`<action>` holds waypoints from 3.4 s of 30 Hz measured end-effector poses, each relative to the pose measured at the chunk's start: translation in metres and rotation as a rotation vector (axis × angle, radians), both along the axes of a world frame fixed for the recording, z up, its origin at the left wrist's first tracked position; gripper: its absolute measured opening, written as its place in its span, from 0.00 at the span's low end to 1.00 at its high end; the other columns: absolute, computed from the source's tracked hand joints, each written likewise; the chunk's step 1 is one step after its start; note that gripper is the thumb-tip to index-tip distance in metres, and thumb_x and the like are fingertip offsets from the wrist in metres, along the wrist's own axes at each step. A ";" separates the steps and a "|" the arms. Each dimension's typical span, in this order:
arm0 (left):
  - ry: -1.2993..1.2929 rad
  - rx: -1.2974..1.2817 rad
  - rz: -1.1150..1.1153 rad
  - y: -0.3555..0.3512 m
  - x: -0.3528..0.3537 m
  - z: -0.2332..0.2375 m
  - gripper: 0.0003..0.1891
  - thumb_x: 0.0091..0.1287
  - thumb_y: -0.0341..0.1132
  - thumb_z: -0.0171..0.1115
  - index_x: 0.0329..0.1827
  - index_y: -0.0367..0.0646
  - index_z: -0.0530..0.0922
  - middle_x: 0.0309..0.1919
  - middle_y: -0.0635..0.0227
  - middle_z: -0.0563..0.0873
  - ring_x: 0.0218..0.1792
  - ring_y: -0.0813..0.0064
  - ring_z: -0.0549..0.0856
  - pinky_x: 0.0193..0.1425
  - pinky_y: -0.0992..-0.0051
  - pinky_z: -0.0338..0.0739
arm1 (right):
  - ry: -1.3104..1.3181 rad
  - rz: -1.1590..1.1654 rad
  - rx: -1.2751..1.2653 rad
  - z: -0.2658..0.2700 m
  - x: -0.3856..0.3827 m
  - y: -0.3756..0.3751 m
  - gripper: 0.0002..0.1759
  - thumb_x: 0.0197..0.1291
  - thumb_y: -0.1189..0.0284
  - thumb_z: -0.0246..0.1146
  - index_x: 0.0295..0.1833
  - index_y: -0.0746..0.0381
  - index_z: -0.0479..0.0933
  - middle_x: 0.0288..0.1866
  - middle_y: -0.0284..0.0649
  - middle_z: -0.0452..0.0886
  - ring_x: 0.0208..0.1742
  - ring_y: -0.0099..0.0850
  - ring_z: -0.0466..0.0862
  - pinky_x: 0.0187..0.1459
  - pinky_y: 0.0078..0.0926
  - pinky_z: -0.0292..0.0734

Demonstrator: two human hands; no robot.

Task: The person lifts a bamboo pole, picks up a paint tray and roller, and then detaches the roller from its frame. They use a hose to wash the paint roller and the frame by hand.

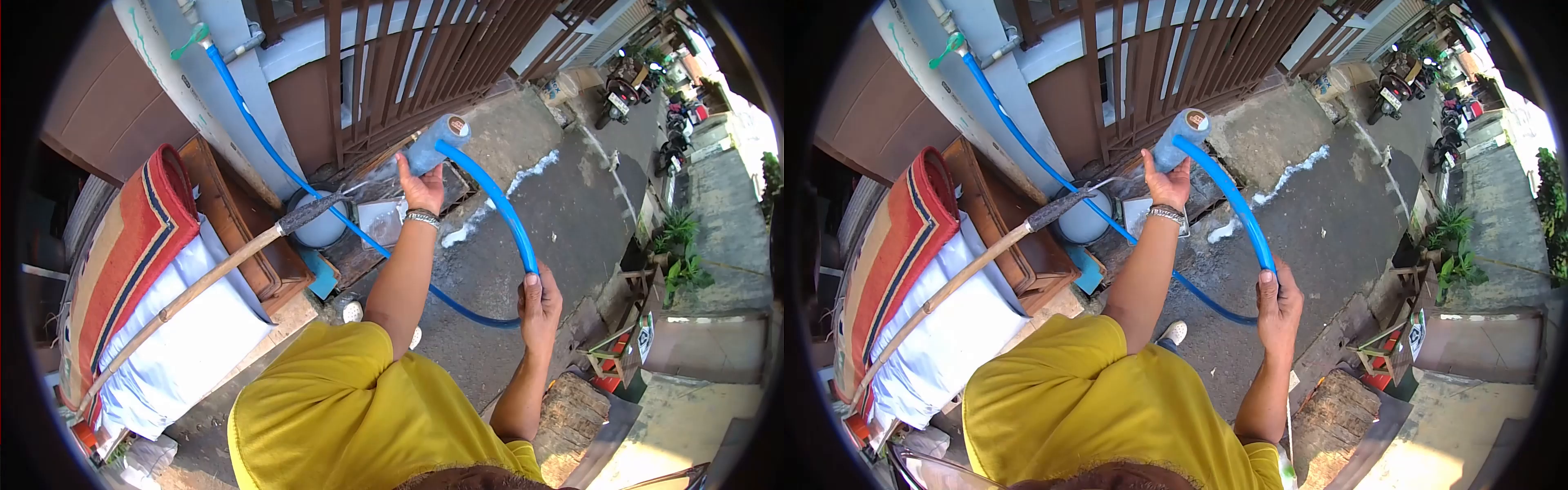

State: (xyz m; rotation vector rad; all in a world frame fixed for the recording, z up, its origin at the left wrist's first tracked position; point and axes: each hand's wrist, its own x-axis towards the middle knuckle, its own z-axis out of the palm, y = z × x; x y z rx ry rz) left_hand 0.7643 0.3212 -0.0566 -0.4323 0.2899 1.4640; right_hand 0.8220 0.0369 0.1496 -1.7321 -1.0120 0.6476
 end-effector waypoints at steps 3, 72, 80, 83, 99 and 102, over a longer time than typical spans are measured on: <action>0.027 -0.119 0.030 0.024 0.011 0.004 0.44 0.63 0.68 0.66 0.71 0.46 0.66 0.65 0.66 0.79 0.62 0.62 0.80 0.67 0.57 0.76 | -0.003 0.012 -0.008 0.002 0.001 -0.002 0.24 0.77 0.56 0.57 0.62 0.66 0.78 0.24 0.24 0.68 0.23 0.13 0.65 0.24 0.16 0.57; 0.255 -0.385 -0.257 0.016 0.002 -0.021 0.32 0.71 0.70 0.50 0.54 0.49 0.77 0.37 0.66 0.86 0.31 0.71 0.85 0.28 0.75 0.83 | -0.450 0.021 -0.111 0.011 -0.008 0.006 0.23 0.76 0.58 0.58 0.60 0.67 0.80 0.25 0.35 0.72 0.29 0.21 0.72 0.32 0.25 0.69; 0.225 -0.370 -0.327 0.005 -0.007 -0.032 0.34 0.74 0.69 0.45 0.62 0.46 0.71 0.50 0.58 0.81 0.45 0.63 0.82 0.48 0.62 0.83 | -0.435 0.018 -0.091 0.008 -0.007 0.003 0.23 0.76 0.57 0.58 0.60 0.67 0.80 0.25 0.34 0.72 0.29 0.21 0.72 0.32 0.25 0.69; 0.670 -0.315 -0.109 -0.031 -0.012 -0.031 0.35 0.73 0.64 0.52 0.67 0.42 0.66 0.62 0.54 0.74 0.58 0.59 0.77 0.64 0.55 0.73 | -0.413 0.009 -0.056 0.011 -0.002 -0.001 0.25 0.76 0.56 0.58 0.60 0.68 0.80 0.25 0.34 0.72 0.28 0.21 0.72 0.31 0.25 0.68; 2.074 0.627 0.161 0.022 -0.027 0.090 0.30 0.50 0.45 0.78 0.53 0.42 0.77 0.42 0.50 0.88 0.46 0.46 0.87 0.50 0.54 0.81 | -0.351 -0.069 0.015 0.018 0.002 -0.008 0.25 0.76 0.55 0.57 0.60 0.67 0.79 0.25 0.32 0.72 0.28 0.20 0.71 0.30 0.23 0.67; 2.067 0.569 0.024 0.018 -0.029 0.102 0.32 0.50 0.47 0.77 0.54 0.40 0.76 0.38 0.49 0.89 0.43 0.45 0.88 0.48 0.53 0.82 | -0.364 -0.058 0.035 0.016 0.000 -0.003 0.25 0.76 0.56 0.57 0.61 0.67 0.79 0.25 0.32 0.72 0.28 0.20 0.71 0.30 0.23 0.67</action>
